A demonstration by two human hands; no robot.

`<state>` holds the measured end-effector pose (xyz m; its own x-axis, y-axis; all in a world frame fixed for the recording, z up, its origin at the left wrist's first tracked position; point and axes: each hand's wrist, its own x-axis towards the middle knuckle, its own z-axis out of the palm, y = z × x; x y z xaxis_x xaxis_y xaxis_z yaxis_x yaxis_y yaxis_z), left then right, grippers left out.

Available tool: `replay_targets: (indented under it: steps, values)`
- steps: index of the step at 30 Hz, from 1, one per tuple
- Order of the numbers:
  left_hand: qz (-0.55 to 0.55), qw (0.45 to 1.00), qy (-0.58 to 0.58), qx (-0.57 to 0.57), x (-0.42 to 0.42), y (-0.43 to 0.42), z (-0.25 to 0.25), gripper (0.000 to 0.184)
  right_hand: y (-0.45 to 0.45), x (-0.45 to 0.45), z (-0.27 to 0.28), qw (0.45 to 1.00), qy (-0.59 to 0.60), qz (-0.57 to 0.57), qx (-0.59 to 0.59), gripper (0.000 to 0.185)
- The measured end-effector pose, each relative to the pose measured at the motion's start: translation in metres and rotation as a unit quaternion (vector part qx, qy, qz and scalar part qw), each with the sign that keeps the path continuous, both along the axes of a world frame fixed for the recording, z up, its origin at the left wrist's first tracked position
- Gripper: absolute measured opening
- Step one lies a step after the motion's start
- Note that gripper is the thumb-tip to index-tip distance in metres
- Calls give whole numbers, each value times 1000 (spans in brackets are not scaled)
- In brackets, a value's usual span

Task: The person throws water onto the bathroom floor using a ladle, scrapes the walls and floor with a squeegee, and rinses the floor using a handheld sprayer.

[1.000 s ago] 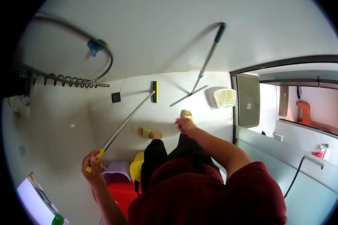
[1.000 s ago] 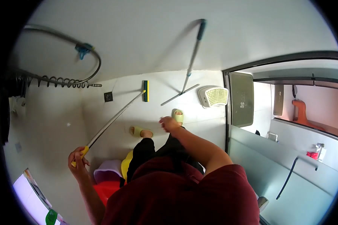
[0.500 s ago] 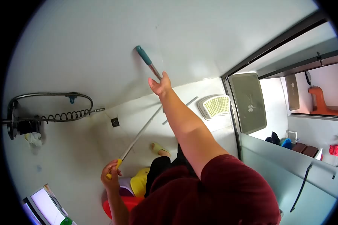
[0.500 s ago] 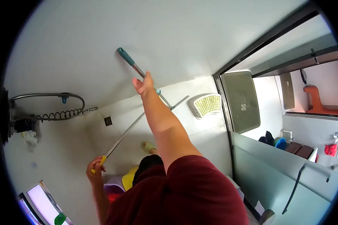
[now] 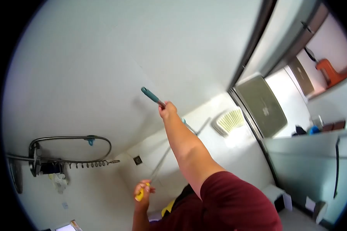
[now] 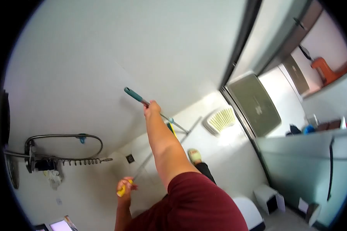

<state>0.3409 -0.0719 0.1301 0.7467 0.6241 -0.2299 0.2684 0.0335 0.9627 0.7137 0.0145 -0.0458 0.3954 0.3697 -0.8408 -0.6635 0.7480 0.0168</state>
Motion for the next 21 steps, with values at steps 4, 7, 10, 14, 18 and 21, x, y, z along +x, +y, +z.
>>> replay_targets:
  steps: [4, 7, 10, 14, 18, 21]
  values:
    - [37, 999, 5, -8, 10, 11, 3, 7, -111, -44, 11, 998, 54, 15, 19, 12]
    - [23, 1000, 18, 7, 8, 26, -5, 10, -263, -107, 30, 939, 8, 311, -149, 11]
    - [-1, 999, 12, 38, 15, 35, -7, 12, -402, -140, 73, 826, -75, 527, -184, 25]
    - [-40, 997, 15, 64, 25, 43, -6, 11, -482, -177, 193, 686, -129, 660, -279, 64]
    - [-72, 995, 12, 73, 38, 40, 0, 11, -527, -220, 239, 573, -121, 741, -327, 62]
    - [-77, 993, 0, 86, 43, 35, 1, 12, -580, -250, 253, 471, -68, 791, -385, 53]
